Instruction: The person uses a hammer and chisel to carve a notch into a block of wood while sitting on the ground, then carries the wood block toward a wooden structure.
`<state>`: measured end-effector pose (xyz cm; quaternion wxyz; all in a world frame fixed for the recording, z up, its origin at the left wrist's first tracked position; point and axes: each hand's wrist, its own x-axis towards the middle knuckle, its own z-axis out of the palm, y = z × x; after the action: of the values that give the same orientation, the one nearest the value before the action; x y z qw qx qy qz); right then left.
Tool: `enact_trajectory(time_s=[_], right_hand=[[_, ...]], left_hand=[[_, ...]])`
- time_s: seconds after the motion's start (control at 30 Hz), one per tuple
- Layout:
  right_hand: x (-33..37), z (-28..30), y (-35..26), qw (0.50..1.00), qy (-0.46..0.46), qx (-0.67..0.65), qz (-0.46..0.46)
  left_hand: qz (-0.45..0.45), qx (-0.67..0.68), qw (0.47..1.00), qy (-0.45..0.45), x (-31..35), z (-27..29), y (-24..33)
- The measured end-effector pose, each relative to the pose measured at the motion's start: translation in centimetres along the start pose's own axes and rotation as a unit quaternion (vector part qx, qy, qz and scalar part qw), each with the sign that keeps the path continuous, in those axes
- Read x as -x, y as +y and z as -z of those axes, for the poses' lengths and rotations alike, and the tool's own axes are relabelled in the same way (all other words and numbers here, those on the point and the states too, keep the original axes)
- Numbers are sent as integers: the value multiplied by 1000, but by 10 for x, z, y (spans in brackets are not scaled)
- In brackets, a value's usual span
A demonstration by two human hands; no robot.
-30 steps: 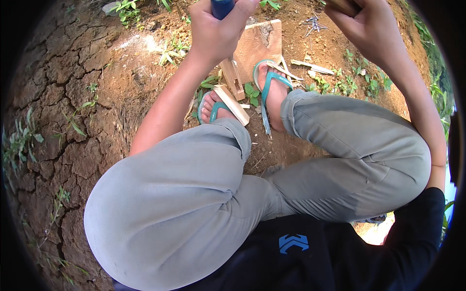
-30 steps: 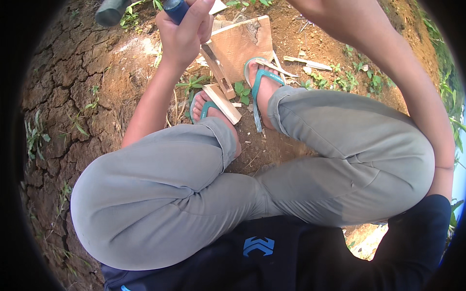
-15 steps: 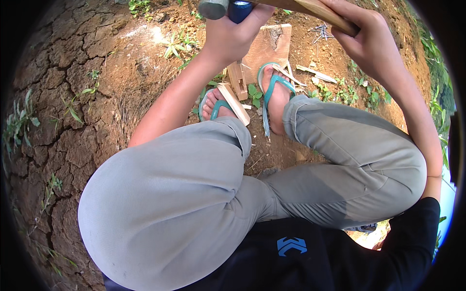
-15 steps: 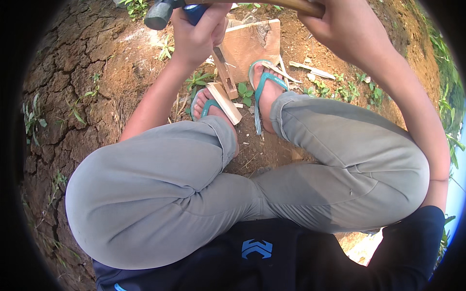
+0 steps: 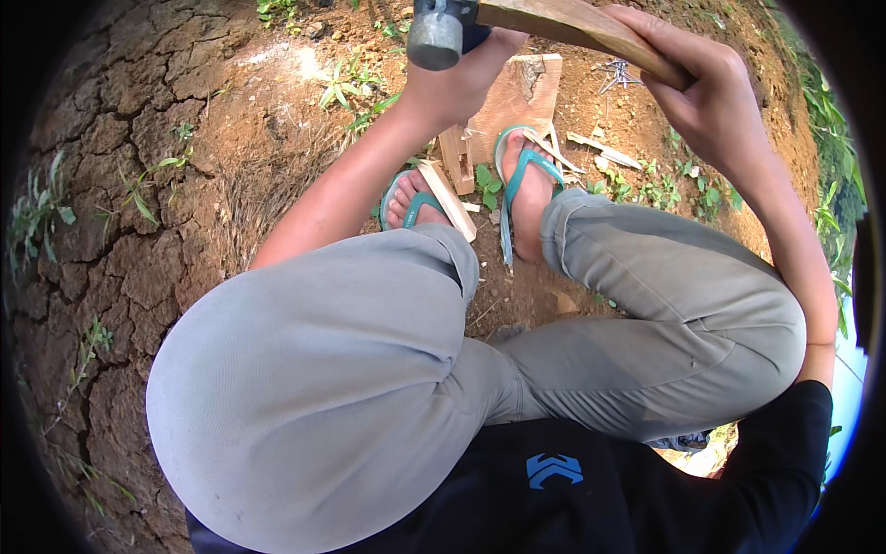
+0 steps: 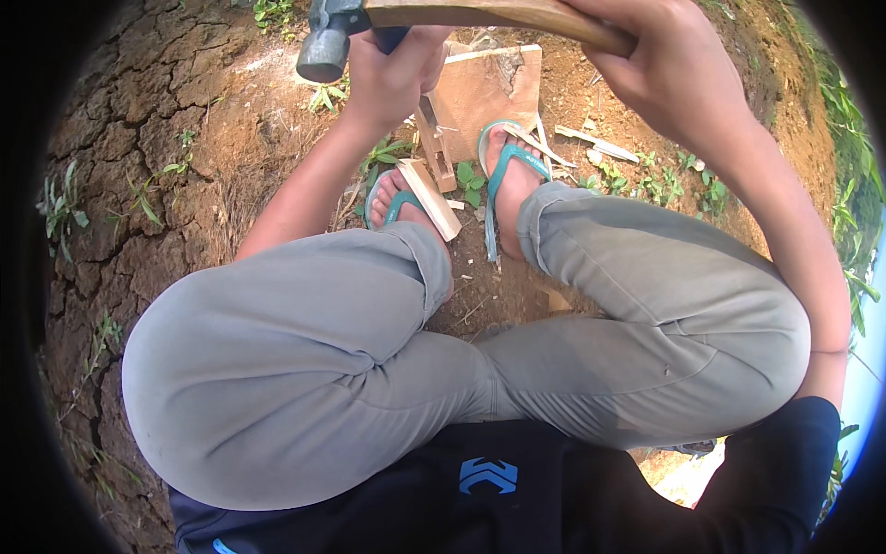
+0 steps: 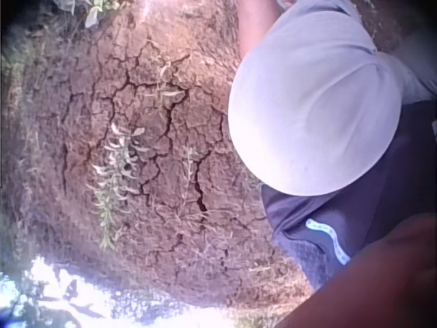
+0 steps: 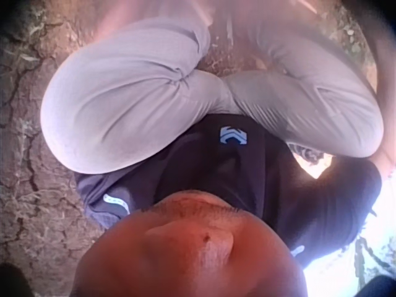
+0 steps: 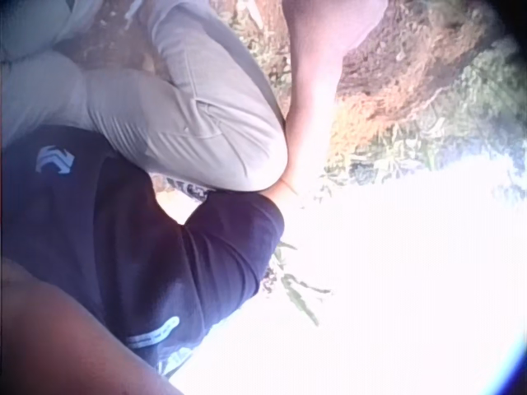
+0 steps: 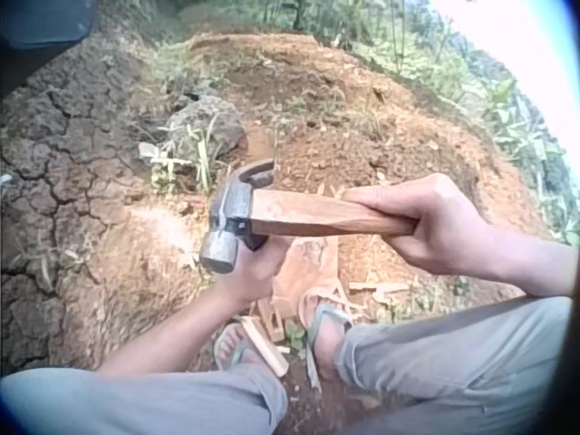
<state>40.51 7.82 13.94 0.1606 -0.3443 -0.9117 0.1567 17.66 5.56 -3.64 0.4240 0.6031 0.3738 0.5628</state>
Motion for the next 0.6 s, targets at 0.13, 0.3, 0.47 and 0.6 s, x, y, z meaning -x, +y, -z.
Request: enact_trajectory(time_s=[0.13, 0.3, 0.47, 0.6], right_hand=[[0, 2, 1, 998, -42, 42, -5], [-10, 15, -23, 990, -57, -39, -122], [-3, 9, 3, 998, -59, 16, -25], [-5, 5, 0, 995, -92, 36, -26]], left_hand=[[-104, 78, 991, 41, 0, 6, 7], [-5, -32, 993, 118, 7, -18, 16], [-39, -33, 981, 185, -1, -53, 12], [21, 80, 963, 257, -20, -53, 21]])
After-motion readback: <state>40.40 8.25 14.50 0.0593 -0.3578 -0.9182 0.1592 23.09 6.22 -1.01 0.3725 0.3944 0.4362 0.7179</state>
